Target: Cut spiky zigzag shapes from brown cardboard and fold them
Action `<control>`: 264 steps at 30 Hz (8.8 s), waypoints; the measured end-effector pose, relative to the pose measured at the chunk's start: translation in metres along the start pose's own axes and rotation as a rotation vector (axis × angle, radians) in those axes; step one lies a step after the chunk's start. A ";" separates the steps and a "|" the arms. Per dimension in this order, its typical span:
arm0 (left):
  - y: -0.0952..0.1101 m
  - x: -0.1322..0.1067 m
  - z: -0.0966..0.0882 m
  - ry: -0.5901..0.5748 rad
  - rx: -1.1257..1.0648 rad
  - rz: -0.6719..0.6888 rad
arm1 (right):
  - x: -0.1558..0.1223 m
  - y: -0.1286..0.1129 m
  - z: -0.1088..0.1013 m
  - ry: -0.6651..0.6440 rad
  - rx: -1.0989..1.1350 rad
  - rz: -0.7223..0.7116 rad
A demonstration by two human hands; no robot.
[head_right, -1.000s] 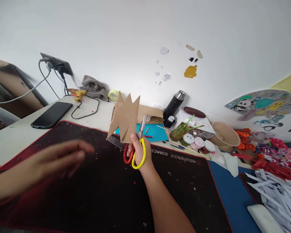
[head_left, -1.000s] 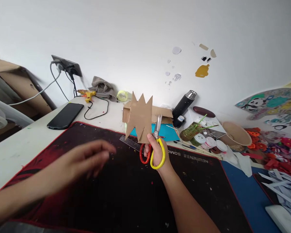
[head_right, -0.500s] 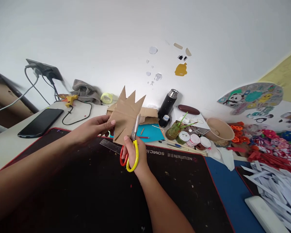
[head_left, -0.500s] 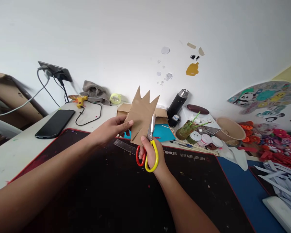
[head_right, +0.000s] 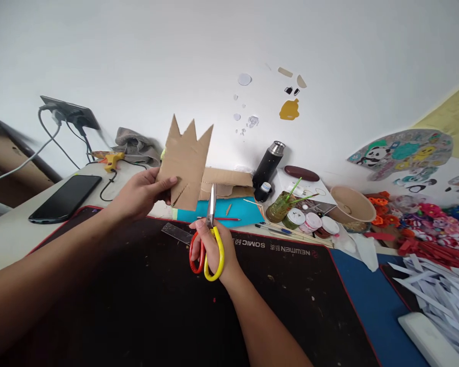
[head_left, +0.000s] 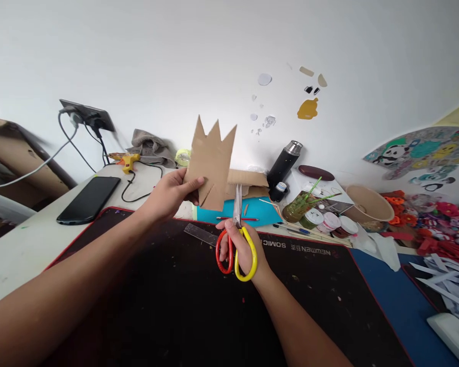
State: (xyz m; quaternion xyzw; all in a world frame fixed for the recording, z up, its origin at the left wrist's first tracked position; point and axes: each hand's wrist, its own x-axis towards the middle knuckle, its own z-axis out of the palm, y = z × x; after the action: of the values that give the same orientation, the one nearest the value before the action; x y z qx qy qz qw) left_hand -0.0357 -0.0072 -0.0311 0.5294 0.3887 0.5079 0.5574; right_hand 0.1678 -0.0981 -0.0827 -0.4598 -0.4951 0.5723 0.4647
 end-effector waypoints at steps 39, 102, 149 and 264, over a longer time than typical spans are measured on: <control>0.037 0.010 -0.048 0.138 0.016 0.089 | -0.016 0.004 0.005 -0.279 -0.106 0.071; 0.020 -0.006 -0.015 -0.062 0.152 0.040 | -0.022 0.003 0.012 -0.182 -0.289 0.016; 0.030 -0.013 -0.003 0.015 0.223 0.042 | -0.023 -0.006 0.014 -0.158 -0.325 0.030; 0.020 -0.011 -0.006 -0.011 0.160 0.056 | -0.024 -0.003 0.015 -0.141 -0.342 0.072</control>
State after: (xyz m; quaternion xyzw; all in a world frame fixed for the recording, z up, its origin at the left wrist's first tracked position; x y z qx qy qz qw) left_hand -0.0469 -0.0182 -0.0132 0.5857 0.4100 0.4877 0.5010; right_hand 0.1565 -0.1232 -0.0772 -0.5085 -0.5997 0.5267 0.3230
